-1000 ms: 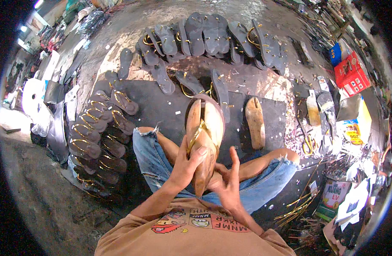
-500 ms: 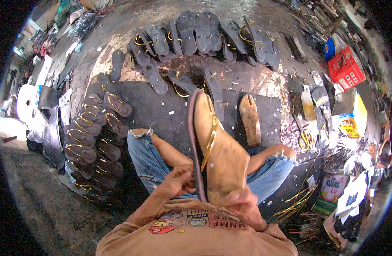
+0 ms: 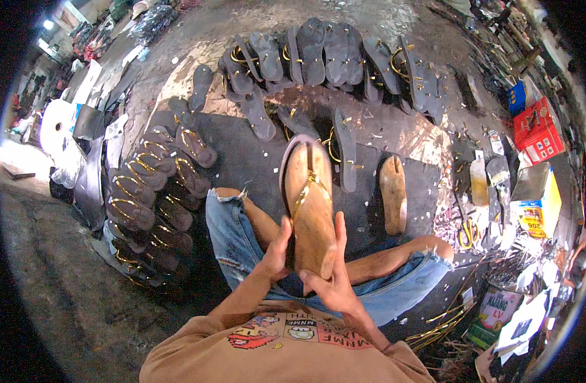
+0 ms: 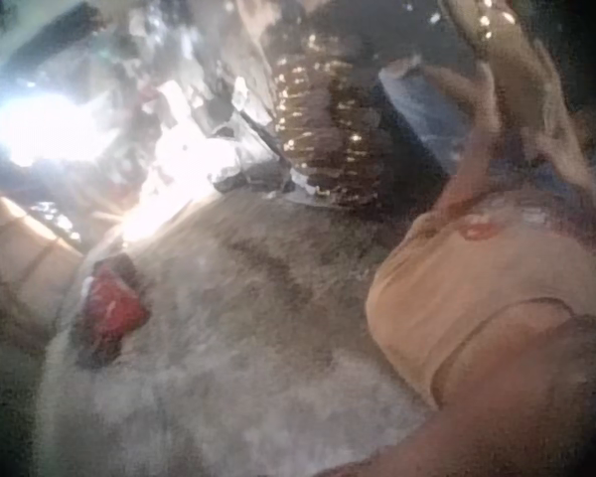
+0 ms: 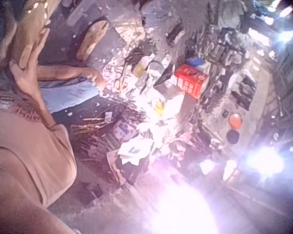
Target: The person sits on the ground and repeatedly picks up flip-flop soles and wooden shoe lasts. They place the soles onto the lasts, press the straps into place, and then remove the soles to repeat the process with another pair.
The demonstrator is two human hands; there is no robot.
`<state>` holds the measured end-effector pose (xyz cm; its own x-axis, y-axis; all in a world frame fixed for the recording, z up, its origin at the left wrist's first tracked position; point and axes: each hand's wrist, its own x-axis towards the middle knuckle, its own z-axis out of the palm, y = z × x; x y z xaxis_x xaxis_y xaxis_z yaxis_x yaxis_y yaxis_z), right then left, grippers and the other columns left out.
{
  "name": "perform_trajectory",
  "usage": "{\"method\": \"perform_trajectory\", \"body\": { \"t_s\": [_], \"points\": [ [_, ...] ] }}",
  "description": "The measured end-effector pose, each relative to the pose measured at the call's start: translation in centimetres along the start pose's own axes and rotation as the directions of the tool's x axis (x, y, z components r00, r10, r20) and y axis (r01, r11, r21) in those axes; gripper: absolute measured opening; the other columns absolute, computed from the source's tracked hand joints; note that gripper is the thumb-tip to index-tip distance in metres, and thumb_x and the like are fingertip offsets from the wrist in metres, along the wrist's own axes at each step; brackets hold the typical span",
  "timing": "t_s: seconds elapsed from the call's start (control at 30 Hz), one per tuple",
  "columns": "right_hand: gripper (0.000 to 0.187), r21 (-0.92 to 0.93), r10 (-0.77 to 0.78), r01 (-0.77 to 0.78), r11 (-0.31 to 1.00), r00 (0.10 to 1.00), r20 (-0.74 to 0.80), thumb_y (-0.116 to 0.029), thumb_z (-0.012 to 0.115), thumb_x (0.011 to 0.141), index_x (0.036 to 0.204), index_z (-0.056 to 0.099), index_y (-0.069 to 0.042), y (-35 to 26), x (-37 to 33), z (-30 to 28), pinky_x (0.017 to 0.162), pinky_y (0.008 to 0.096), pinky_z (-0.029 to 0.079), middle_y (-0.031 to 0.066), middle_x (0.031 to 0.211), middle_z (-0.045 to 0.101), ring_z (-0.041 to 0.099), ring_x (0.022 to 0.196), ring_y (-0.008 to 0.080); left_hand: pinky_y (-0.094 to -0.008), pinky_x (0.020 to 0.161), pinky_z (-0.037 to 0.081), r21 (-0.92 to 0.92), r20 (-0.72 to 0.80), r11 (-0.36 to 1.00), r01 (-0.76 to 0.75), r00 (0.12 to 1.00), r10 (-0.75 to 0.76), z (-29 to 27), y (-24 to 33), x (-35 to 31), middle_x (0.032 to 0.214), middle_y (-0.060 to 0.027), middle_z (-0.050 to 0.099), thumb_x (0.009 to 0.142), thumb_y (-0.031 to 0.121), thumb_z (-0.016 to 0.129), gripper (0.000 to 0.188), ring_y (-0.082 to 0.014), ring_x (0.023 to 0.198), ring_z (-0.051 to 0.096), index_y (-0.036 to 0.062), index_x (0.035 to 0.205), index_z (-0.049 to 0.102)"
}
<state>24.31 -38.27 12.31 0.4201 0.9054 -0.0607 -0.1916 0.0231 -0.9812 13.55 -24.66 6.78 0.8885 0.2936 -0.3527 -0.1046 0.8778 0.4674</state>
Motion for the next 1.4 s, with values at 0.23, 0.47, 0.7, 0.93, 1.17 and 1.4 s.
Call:
{"method": "perform_trajectory", "body": {
  "t_s": [0.23, 0.47, 0.7, 0.93, 1.17, 1.4],
  "points": [
    [0.125, 0.328, 0.251, -0.273, 0.904, 0.962, 0.109, -0.003, 0.071, 0.078, 0.170, -0.012, -0.007, -3.6, -0.8, -0.6, 0.132, 0.0494, 0.012, 0.0295, 0.176, 0.005, 0.008, 0.165, 0.0378, -0.0487, 0.103, 0.056, 0.044, -0.367, 0.960, -0.277, 0.889, 0.274, -2.0, 6.8, -2.1, 0.144, -0.0167, 0.064, 0.112, 0.064, 0.036, 0.072, -0.0289, 0.128, 0.065, 0.0050, 0.149, 0.053],
    [0.064, -0.454, -0.033, 0.014, 0.891, 0.999, -0.034, -0.016, 0.063, 0.104, 0.160, 0.037, 0.000, 7.2, 5.5, -5.8, 0.123, 0.0451, 0.036, 0.0262, 0.159, 0.047, 0.042, 0.151, 0.0371, -0.0341, 0.075, 0.048, -0.412, 0.202, 0.908, -0.080, 0.963, 0.176, -1.6, 3.5, -2.1, 0.122, -0.0104, 0.052, 0.103, 0.066, 0.058, 0.078, -0.0180, 0.092, 0.050, 0.0040, 0.148, 0.045],
    [0.055, 0.060, 0.191, -0.199, 0.978, 0.974, 0.122, -0.032, 0.076, 0.102, 0.144, 0.061, 0.001, -2.9, 8.4, -8.4, 0.089, 0.0295, 0.054, 0.0057, 0.125, 0.071, 0.065, 0.106, 0.0152, -0.0320, 0.082, 0.052, 0.114, 0.397, 0.959, 0.260, 0.873, -0.284, -4.3, -0.4, -2.3, 0.126, -0.0087, 0.061, 0.098, 0.045, 0.075, 0.076, -0.0142, 0.103, 0.059, 0.0025, 0.153, 0.046],
    [0.030, -0.120, 0.225, -0.217, 0.969, 0.973, 0.053, -0.010, 0.076, 0.098, 0.126, 0.072, 0.002, -0.5, 9.6, -7.8, 0.069, 0.0255, 0.049, 0.0026, 0.101, 0.074, 0.062, 0.082, 0.0080, -0.0345, 0.098, 0.057, 0.844, -0.191, 0.518, 0.137, 0.980, 0.052, -4.2, 4.5, -7.8, 0.120, -0.0083, 0.077, 0.096, 0.003, 0.077, 0.037, -0.0145, 0.113, 0.068, -0.0029, 0.132, 0.071],
    [0.077, -0.933, -0.209, 0.032, 0.359, 0.977, -0.047, -0.053, 0.073, 0.095, 0.148, 0.052, -0.002, 7.1, 18.4, -5.9, 0.110, 0.0507, 0.045, 0.0208, 0.137, 0.064, 0.056, 0.131, 0.0415, -0.0388, 0.097, 0.059, 0.648, -0.435, 0.716, -0.260, 0.646, 0.628, -11.1, 16.3, -4.9, 0.125, -0.0104, 0.072, 0.098, 0.023, 0.077, 0.048, -0.0216, 0.114, 0.069, -0.0053, 0.134, 0.064],
    [0.024, -0.984, -0.358, -0.046, 0.170, 0.928, -0.105, -0.022, 0.073, 0.093, 0.110, 0.073, -0.005, 11.7, 21.6, -7.9, 0.090, 0.0508, 0.054, 0.0153, 0.099, 0.074, 0.068, 0.098, 0.0395, -0.0496, 0.105, 0.059, 0.489, -0.709, 0.706, -0.513, 0.237, 0.664, -24.4, 23.8, 1.6, 0.125, -0.0167, 0.067, 0.099, 0.018, 0.077, 0.051, -0.0326, 0.115, 0.068, -0.0054, 0.141, 0.057]
  ]
}}
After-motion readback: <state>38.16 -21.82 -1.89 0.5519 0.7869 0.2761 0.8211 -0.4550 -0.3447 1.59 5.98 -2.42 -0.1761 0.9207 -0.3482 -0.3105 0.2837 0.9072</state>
